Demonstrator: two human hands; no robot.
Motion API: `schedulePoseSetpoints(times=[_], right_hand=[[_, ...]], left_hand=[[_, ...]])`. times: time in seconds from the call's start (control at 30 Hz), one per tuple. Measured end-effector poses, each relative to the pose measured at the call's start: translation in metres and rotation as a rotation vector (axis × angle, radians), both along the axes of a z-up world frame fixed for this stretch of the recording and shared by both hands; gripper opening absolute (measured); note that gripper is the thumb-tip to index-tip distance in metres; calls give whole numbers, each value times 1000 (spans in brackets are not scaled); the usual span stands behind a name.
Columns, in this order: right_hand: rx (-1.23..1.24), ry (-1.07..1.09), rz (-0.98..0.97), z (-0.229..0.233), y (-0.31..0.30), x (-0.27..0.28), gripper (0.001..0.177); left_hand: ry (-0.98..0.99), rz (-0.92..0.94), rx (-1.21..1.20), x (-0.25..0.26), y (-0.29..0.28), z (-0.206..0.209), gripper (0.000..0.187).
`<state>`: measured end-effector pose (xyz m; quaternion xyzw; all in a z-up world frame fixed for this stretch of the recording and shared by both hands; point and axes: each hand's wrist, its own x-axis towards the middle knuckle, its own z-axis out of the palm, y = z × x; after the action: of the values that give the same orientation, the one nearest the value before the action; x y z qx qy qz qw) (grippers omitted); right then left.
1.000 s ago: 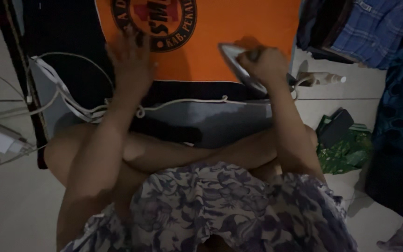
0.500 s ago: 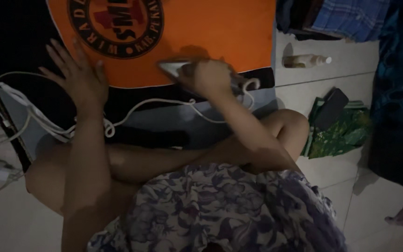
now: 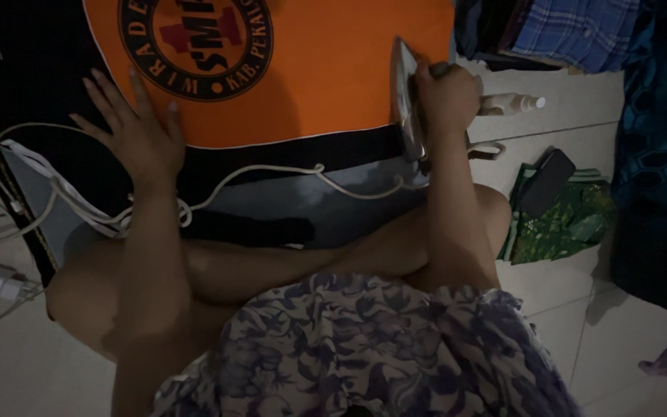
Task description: The person irons a shirt by hand using an iron on a flat surface, then folds it.
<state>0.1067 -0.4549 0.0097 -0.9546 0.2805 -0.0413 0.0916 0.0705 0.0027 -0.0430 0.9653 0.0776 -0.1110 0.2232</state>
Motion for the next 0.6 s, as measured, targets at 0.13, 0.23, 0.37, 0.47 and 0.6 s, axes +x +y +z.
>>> schedulePoseSetpoints(times=[0.13, 0.23, 0.37, 0.47, 0.6], right_hand=[[3, 104, 217, 12, 2, 2, 61], [101, 123, 359, 16, 37, -7, 45], [101, 126, 523, 12, 89, 1, 43], [24, 68, 433, 0, 117, 20, 44], [-10, -17, 412, -10, 112, 37, 43]], left_hand=[[23, 10, -13, 3, -2, -1, 73], [-158, -129, -8, 11, -14, -10, 75], [-107, -259, -71, 24, -56, -16, 71], [-113, -253, -85, 30, -63, -16, 74], [-86, -247, -56, 31, -64, -16, 75]])
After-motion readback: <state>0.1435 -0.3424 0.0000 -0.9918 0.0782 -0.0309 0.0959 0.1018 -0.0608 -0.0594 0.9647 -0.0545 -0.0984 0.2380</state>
